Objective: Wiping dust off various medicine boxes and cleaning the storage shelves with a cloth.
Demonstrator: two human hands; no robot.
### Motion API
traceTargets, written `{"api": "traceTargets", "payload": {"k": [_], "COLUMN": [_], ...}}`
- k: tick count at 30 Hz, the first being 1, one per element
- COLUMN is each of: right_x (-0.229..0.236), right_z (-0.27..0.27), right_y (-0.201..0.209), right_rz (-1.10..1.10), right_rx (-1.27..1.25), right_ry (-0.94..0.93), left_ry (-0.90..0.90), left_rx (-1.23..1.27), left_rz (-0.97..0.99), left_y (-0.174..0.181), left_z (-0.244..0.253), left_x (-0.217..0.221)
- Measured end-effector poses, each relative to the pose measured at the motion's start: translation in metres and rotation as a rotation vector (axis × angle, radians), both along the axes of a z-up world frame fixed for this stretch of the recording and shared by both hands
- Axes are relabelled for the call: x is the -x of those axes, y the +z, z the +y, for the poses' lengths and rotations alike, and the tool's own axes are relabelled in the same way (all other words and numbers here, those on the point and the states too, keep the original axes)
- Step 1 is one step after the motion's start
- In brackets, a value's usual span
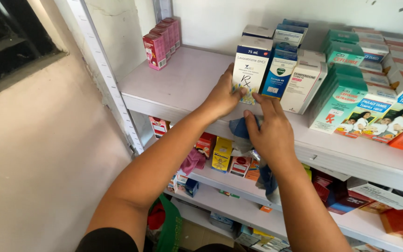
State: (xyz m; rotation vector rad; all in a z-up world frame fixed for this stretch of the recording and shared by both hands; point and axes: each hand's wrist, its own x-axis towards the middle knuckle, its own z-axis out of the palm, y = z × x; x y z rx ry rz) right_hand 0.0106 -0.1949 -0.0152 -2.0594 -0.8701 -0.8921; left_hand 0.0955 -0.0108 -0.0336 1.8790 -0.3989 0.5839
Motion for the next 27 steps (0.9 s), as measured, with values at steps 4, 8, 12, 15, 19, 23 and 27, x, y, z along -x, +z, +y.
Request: {"api": "traceTargets", "payload": {"k": [4, 8, 12, 15, 19, 23, 27], "right_x": [0.004, 0.005, 0.001, 0.0, 0.014, 0.035, 0.053], "right_z": [0.001, 0.002, 0.004, 0.006, 0.028, 0.058, 0.073], "right_y": [0.001, -0.003, -0.001, 0.016, 0.041, 0.042, 0.018], "right_rz": [0.112, 0.155, 0.325, 0.51, 0.517, 0.326, 0.564], "right_rx": [-0.021, -0.077, -0.174, -0.307, -0.335, -0.201, -0.087], "right_ry": [-0.005, 0.048, 0.152, 0.405, 0.586, 0.631, 0.734], "left_ry": [0.066, 0.22, 0.331, 0.508, 0.385, -0.121, -0.212], "left_rx": [-0.062, -0.181, -0.07, -0.092, 0.026, 0.217, 0.46], "left_rz": [-0.092, -0.249, -0.276, -0.383, -0.299, -0.119, -0.073], "left_y": [-0.018, -0.015, 0.006, 0.0, 0.001, -0.003, -0.04], "left_z": [0.021, 0.055, 0.103, 0.119, 0.094, 0.063, 0.071], "left_x": [-0.006, 0.026, 0.062, 0.091, 0.14, 0.182, 0.195]}}
